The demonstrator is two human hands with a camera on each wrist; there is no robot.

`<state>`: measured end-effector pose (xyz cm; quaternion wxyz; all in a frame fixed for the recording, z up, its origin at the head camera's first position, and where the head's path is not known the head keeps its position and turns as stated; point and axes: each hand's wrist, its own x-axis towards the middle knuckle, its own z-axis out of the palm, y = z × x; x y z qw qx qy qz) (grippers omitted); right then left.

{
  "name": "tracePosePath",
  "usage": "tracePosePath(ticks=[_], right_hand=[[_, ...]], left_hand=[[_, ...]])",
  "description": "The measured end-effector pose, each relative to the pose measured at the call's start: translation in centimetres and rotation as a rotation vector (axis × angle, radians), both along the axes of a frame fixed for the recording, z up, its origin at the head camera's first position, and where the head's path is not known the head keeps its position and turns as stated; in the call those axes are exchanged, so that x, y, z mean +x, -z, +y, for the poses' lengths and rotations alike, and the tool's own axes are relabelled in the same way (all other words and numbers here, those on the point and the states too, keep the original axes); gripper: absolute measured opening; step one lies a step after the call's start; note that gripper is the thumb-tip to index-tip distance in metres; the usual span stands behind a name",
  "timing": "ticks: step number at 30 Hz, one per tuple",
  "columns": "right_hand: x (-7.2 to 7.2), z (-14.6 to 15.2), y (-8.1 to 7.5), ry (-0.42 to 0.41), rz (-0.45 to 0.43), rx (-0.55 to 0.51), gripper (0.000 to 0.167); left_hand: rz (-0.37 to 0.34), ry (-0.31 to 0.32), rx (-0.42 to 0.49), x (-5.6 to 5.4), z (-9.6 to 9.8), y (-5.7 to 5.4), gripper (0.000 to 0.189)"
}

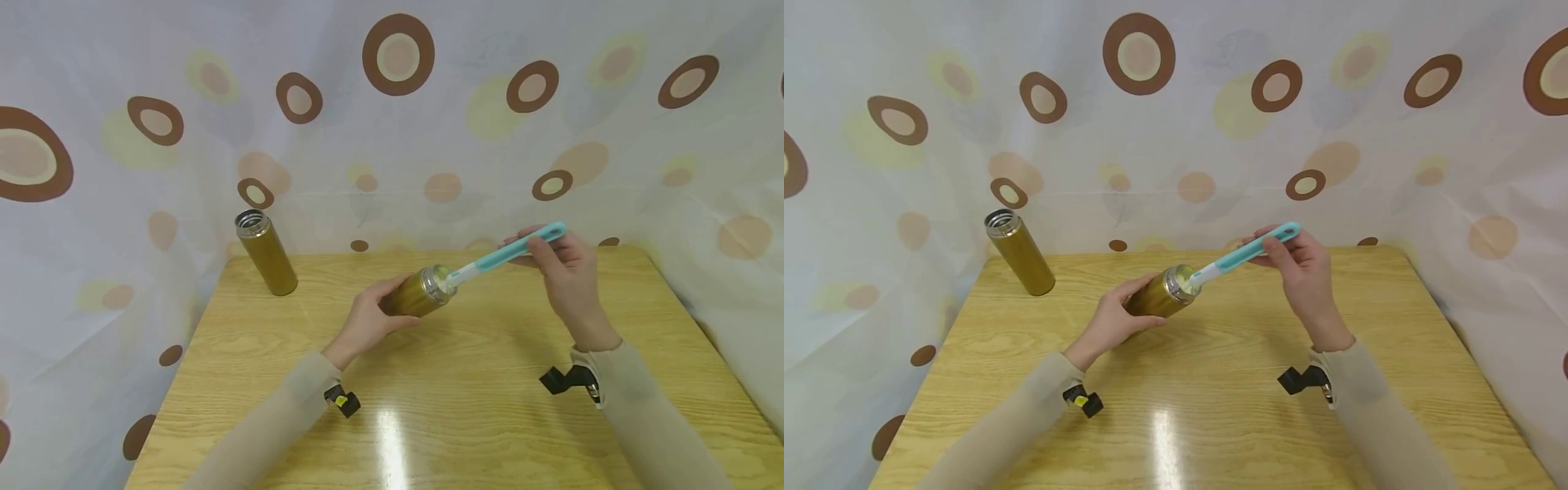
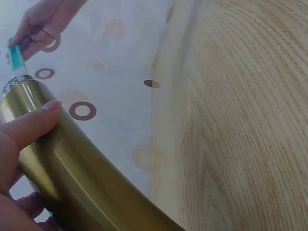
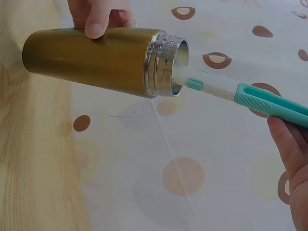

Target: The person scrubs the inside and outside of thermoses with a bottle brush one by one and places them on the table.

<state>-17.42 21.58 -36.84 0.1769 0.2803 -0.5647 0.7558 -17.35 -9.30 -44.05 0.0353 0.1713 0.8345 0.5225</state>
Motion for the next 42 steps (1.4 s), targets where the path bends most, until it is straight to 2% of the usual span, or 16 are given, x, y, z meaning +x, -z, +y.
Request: tracePosePath(ticks=[8,13,22,29,35,42], right_hand=[[-0.1,0.2,-0.1,0.017,0.027,0.017,0.020],[-0.1,0.4,-0.2,0.023,0.030,-0.052,0.019],[-0.1,0.9,-0.7,0.018,-0.015,-0.179,0.018],[-0.1,1.4,-0.8,0.021,0.017,-0.169,0.020],[-0.2,1.6,-0.9,-0.014,0.064,-0.177,0.021],[-0.3,1.9,-1.0,-0.002,0.048,-0.242,0.019]], left_hand=[[0.026,0.003,-0.023,0.0,-0.3,0.1,0.078],[0.032,0.001,-0.024,0.2,-0.3,0.2,0.079],[0.051,0.000,-0.031,0.3,-0.6,0.3,0.079],[0.069,-0.001,-0.047,0.6,-0.8,0.1,0.079],[0.064,-0.010,-0.058,0.4,-1.0,0.2,0.079],[0.066,-0.014,-0.060,0.4,-1.2,0.3,0.080]])
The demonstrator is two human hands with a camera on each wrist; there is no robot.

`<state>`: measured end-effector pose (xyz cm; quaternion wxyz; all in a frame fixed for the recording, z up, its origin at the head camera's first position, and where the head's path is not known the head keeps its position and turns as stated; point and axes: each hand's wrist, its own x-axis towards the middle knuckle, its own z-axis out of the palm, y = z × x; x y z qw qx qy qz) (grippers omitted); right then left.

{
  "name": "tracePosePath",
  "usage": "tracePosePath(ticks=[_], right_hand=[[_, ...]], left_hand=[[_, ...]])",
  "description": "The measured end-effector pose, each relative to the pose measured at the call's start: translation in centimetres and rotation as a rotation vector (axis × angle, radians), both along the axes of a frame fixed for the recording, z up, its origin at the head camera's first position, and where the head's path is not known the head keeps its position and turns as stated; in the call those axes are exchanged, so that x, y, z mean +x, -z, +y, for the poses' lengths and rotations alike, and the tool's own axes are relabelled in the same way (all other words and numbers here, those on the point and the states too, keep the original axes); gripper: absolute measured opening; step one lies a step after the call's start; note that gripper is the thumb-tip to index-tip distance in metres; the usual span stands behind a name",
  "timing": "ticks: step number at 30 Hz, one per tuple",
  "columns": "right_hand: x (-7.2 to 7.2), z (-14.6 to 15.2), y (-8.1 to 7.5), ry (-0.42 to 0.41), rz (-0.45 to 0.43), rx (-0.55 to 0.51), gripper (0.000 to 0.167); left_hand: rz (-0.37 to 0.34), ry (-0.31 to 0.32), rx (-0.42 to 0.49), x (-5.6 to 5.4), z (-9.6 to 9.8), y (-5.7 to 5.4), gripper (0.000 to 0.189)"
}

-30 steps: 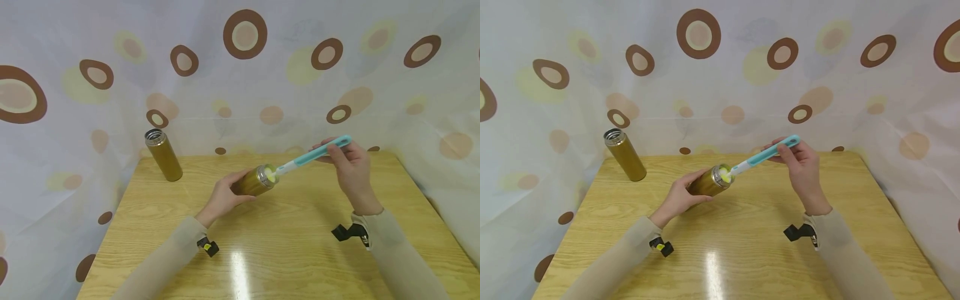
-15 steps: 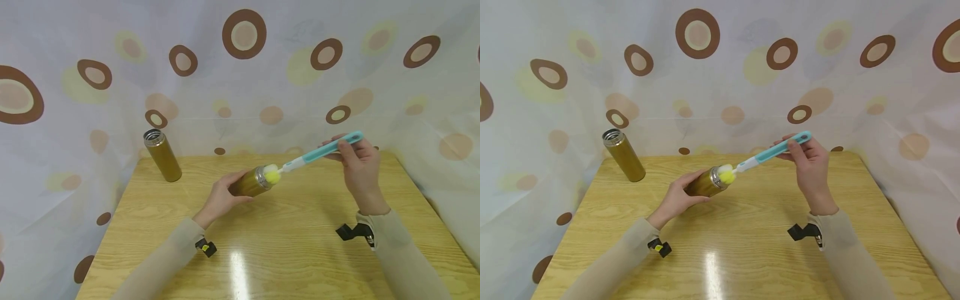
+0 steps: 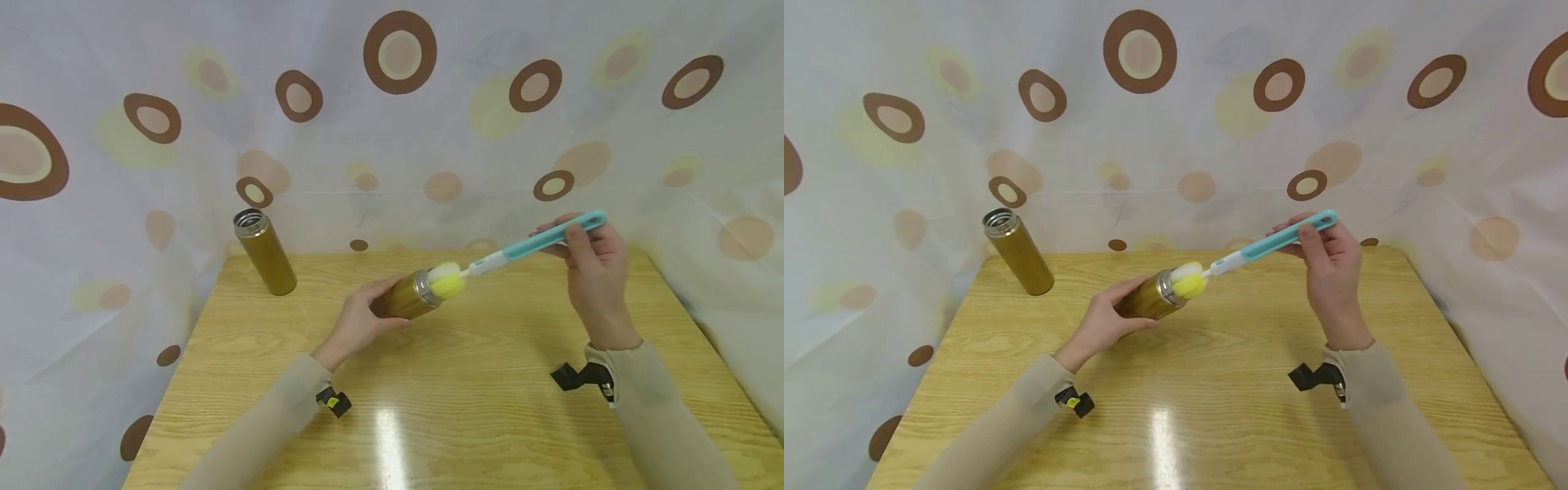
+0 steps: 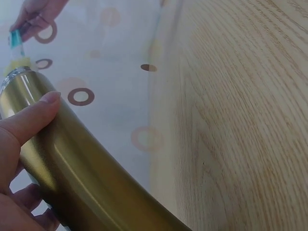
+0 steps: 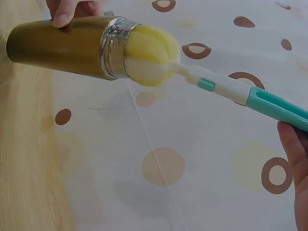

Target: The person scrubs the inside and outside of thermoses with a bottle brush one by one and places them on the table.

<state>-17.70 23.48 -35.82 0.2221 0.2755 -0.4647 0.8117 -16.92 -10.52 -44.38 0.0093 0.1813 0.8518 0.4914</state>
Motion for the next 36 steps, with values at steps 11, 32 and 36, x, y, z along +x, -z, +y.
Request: tracePosePath(ticks=[11,32,36], right_hand=[[0.1,0.6,-0.3,0.036,-0.039,-0.112,0.015],[0.0,1.6,-0.6,0.154,-0.150,-0.128,0.016],[0.0,1.8,-0.8,0.158,-0.144,-0.136,0.017]], left_hand=[[0.017,-0.014,0.006,0.4,0.0,0.0,0.079],[0.048,-0.029,0.017,0.1,-0.1,-0.3,0.078],[0.055,-0.023,0.008,0.1,-0.1,-0.4,0.078]])
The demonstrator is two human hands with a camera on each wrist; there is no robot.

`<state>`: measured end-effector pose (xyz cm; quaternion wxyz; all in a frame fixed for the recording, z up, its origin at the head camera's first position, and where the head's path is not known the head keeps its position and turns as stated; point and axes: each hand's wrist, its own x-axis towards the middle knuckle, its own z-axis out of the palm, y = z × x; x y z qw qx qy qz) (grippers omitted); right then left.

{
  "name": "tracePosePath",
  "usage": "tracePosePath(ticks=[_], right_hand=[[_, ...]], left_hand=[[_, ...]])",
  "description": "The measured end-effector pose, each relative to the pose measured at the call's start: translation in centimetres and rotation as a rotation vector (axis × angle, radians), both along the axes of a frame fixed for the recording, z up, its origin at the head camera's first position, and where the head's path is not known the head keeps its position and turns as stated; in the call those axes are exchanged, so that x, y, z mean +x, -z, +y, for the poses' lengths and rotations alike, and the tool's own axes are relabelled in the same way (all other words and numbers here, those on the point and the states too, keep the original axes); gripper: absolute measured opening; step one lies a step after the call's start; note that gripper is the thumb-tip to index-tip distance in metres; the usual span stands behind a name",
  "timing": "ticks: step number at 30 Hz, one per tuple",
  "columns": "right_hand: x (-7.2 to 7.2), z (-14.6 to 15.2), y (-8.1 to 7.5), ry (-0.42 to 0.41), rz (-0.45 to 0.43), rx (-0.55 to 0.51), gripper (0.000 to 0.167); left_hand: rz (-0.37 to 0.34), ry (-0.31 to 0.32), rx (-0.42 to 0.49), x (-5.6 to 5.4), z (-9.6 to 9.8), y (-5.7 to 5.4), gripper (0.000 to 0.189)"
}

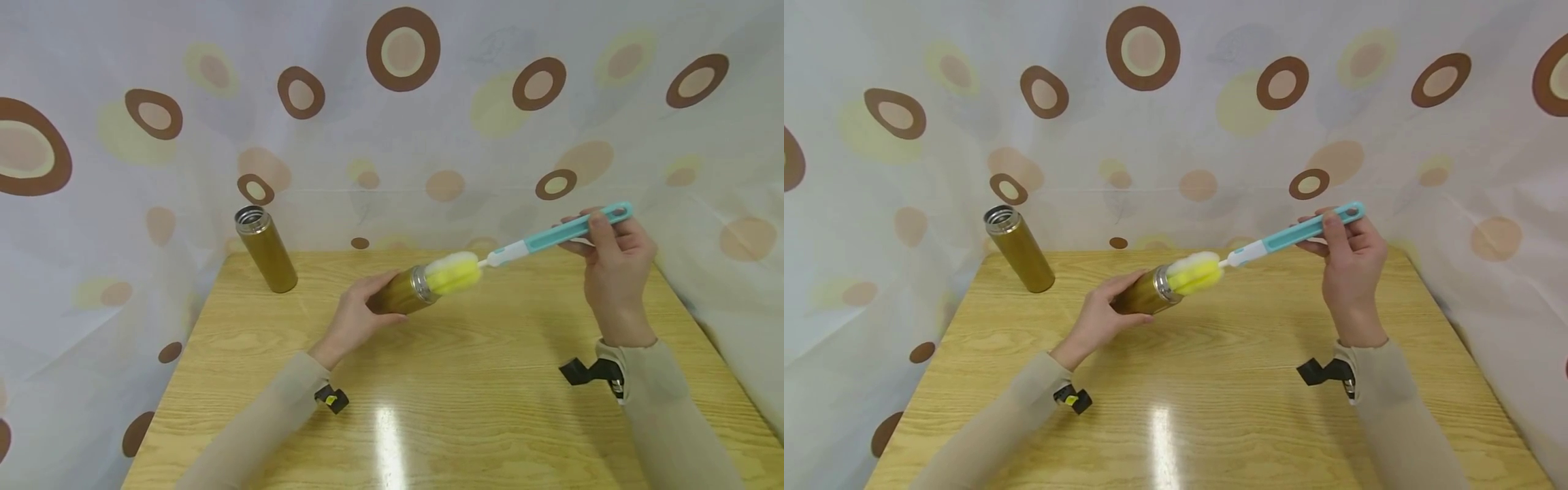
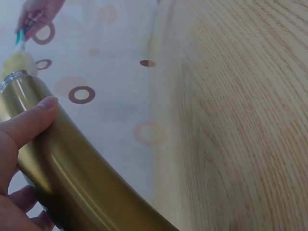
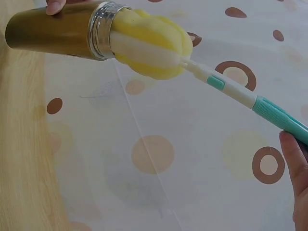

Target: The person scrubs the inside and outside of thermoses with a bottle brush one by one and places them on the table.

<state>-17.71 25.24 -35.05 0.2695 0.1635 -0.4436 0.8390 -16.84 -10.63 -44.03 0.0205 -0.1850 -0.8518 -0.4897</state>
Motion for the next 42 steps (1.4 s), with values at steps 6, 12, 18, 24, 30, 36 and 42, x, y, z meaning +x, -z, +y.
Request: tracePosePath(ticks=[6,12,18,24,30,36,42], right_hand=[[0.0,0.3,0.1,-0.023,0.006,0.012,0.017],[0.0,1.1,-0.1,-0.017,-0.012,-0.031,0.020],[0.1,2.1,-0.2,0.036,-0.035,-0.038,0.024],[-0.2,2.0,0.4,0.022,-0.048,-0.064,0.022],[-0.5,0.9,1.2,0.035,-0.022,0.039,0.024],[-0.5,0.5,1.3,0.053,0.001,0.080,0.023],[-0.4,0.6,1.3,-0.001,0.040,0.071,0.018]], left_hand=[[0.013,0.002,0.001,0.0,0.0,0.1,0.078],[-0.025,-0.024,0.038,-0.1,-0.5,0.6,0.077],[-0.067,-0.085,0.062,-0.2,-1.3,1.1,0.077],[-0.072,-0.071,0.049,-0.4,-1.1,0.8,0.078],[-0.083,-0.063,0.060,-0.4,-0.7,0.5,0.078],[-0.088,-0.073,0.076,-0.5,-0.5,0.3,0.078],[-0.081,-0.083,0.067,-0.8,-0.7,0.2,0.078]])
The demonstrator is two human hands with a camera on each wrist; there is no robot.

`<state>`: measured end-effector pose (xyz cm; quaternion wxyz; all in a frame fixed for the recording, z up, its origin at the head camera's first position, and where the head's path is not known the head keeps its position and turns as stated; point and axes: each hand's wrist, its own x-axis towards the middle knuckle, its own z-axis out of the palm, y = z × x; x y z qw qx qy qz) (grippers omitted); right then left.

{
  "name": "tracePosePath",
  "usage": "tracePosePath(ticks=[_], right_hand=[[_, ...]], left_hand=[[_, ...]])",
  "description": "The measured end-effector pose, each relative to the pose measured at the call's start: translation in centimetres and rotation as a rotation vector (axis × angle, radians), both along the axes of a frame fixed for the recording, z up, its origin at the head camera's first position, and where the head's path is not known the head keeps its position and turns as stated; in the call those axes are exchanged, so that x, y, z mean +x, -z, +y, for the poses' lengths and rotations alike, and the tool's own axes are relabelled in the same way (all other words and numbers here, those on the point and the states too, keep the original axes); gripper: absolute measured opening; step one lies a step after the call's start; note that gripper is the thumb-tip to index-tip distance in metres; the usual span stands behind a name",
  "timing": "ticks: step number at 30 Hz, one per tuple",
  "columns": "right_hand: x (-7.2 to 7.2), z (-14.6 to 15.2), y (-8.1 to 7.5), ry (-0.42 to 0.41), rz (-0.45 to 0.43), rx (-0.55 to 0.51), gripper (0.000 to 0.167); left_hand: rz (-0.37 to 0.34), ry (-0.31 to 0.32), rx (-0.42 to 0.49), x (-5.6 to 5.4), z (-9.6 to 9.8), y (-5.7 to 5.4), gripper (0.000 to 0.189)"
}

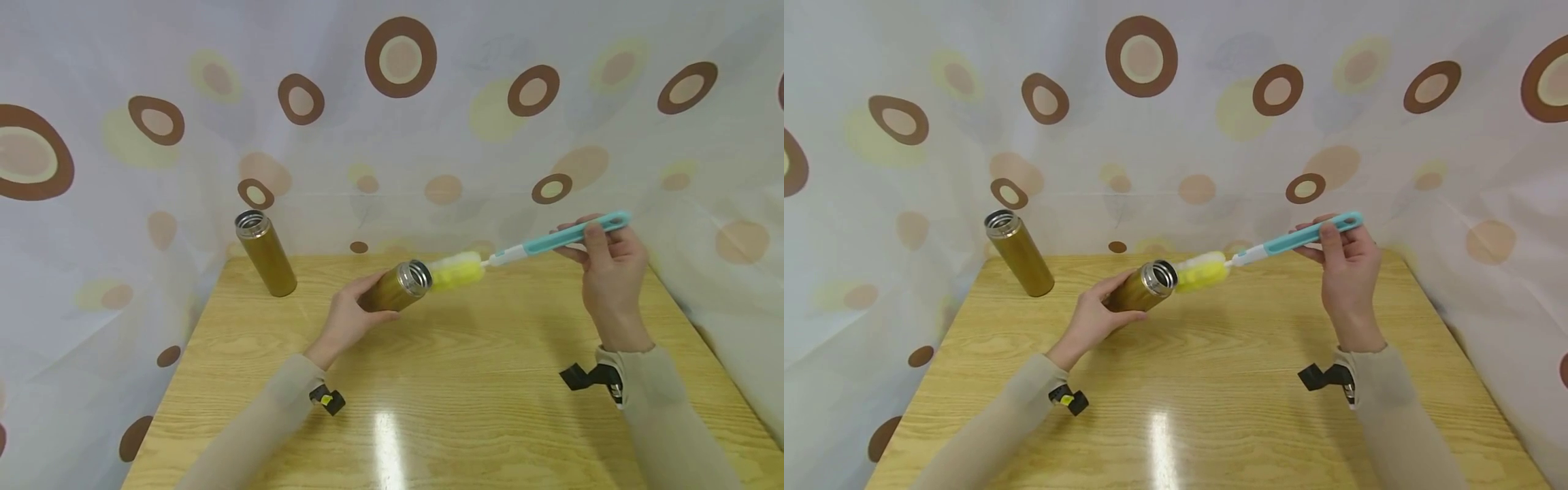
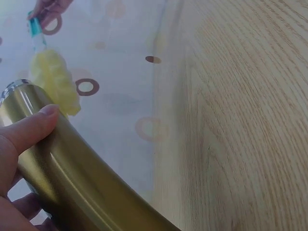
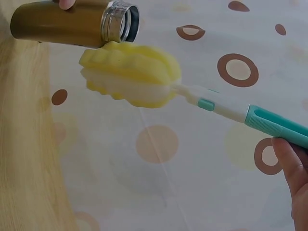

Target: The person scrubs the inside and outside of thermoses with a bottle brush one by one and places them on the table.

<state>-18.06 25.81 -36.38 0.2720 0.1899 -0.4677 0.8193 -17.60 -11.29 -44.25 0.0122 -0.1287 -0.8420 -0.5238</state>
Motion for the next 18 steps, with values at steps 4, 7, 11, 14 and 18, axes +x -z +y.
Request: tracePosePath(ticks=[4,7,11,14,18], right_hand=[[0.08,0.03,-0.02,-0.006,0.017,0.028,0.018],[0.14,-0.01,-0.08,-0.007,0.021,0.036,0.018],[0.26,-0.10,-0.20,-0.015,0.025,0.029,0.017],[0.32,-0.19,-0.30,-0.034,0.039,0.021,0.018],[0.38,-0.24,-0.38,-0.062,0.062,0.022,0.018]], left_hand=[[-0.014,-0.009,-0.003,-0.16,-0.06,-0.06,0.078],[-0.020,-0.019,0.004,-0.24,-0.10,-0.20,0.078],[-0.013,-0.030,0.007,-0.30,-0.09,-0.47,0.077],[0.001,-0.028,-0.013,-0.41,-0.07,-0.55,0.077],[0.026,-0.012,-0.055,-0.57,-0.04,-0.50,0.077]])
